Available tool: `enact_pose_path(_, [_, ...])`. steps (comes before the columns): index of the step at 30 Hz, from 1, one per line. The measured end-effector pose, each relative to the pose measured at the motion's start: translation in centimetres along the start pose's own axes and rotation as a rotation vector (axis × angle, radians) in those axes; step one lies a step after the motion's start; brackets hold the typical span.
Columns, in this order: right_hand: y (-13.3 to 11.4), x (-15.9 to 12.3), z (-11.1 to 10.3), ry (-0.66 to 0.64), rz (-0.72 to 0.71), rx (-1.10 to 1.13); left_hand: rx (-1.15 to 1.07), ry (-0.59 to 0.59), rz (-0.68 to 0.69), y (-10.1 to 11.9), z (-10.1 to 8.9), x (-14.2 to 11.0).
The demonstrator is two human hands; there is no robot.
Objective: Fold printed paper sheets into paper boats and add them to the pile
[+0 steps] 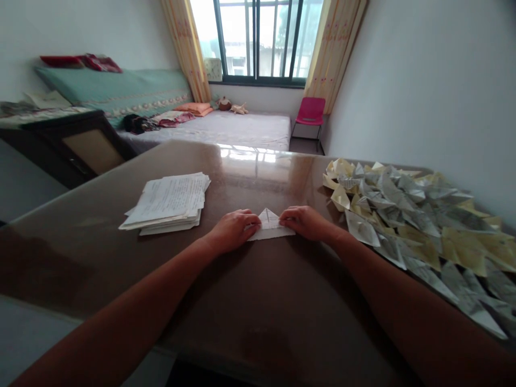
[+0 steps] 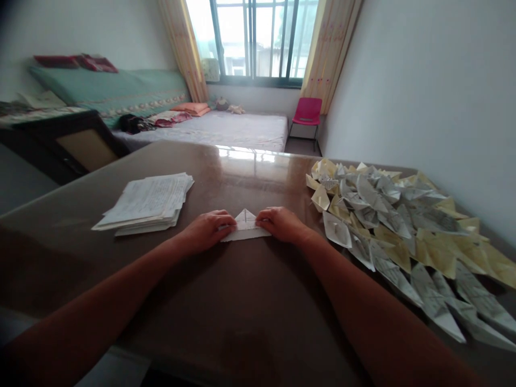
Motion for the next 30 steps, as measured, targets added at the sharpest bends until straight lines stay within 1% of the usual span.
enact_pose_path(4, [0.6, 0.0, 0.1, 0.006, 0.115, -0.033, -0.014, 0.001, -0.1, -0.9, 0.2, 0.2])
enact_pose_path(8, [0.3, 0.0, -0.2, 0.025, 0.199, -0.144, 0.079, 0.066, -0.118, -0.9, 0.3, 0.3])
enact_pose_path(10, [0.1, 0.0, -0.2, 0.02, 0.219, -0.18, 0.148, 0.066, -0.105, -0.7, 0.5, 0.1])
enact_pose_path(12, [0.0, 0.0, -0.2, 0.021, 0.228, -0.209, 0.236, 0.076, -0.065, -0.2, 0.5, -0.1])
enact_pose_path(13, [-0.1, 0.0, -0.2, 0.023, 0.23, -0.222, 0.277, 0.093, -0.024, 0.3, 0.3, -0.2])
enact_pose_path(16, [-0.2, 0.0, -0.2, 0.027, 0.232, -0.246, 0.349, 0.135, 0.154, 2.3, 0.0, -0.6])
enact_pose_path(18, [-0.3, 0.1, -0.1, 0.023, 0.237, -0.257, 0.357, 0.097, 0.243, 3.6, 0.2, -0.9])
enact_pose_path(19, [-0.3, 0.1, -0.1, 0.02, 0.242, -0.266, 0.363, 0.063, 0.262, 4.0, 0.4, -1.1])
enact_pose_path(21, [-0.3, 0.0, 0.0, 0.011, 0.26, -0.288, 0.39, -0.005, 0.265, 4.5, 0.9, -1.3])
enact_pose_path(23, [-0.3, -0.1, -0.1, -0.005, 0.272, -0.305, 0.43, -0.046, 0.252, 4.6, 1.3, -1.4])
enact_pose_path(25, [-0.9, -0.2, -0.6, 0.012, 0.244, -0.341, 0.458, -0.056, 0.243, 4.6, 1.5, -1.5])
enact_pose_path(26, [-1.4, -0.2, -1.0, 0.041, 0.205, -0.374, 0.464, -0.055, 0.241, 4.6, 1.5, -1.5])
enact_pose_path(28, [-3.0, -0.4, -1.8, 0.091, 0.081, -0.455, 0.47, -0.055, 0.238, 4.6, 1.6, -1.5])
enact_pose_path(29, [-4.0, -0.5, -2.0, 0.091, 0.015, -0.49, 0.473, -0.055, 0.236, 4.7, 1.6, -1.5])
enact_pose_path(30, [-4.9, -0.7, -1.8, 0.055, -0.044, -0.51, 0.476, -0.054, 0.235, 4.7, 1.6, -1.5])
Point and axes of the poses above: each hand's wrist, its own x-axis towards the middle knuckle, its own z-axis out of the palm, y = z × x, the point moved 6 cm from there along x, towards the middle knuckle, and after that the axes turned 10 degrees about y, right-handed, at the moved point
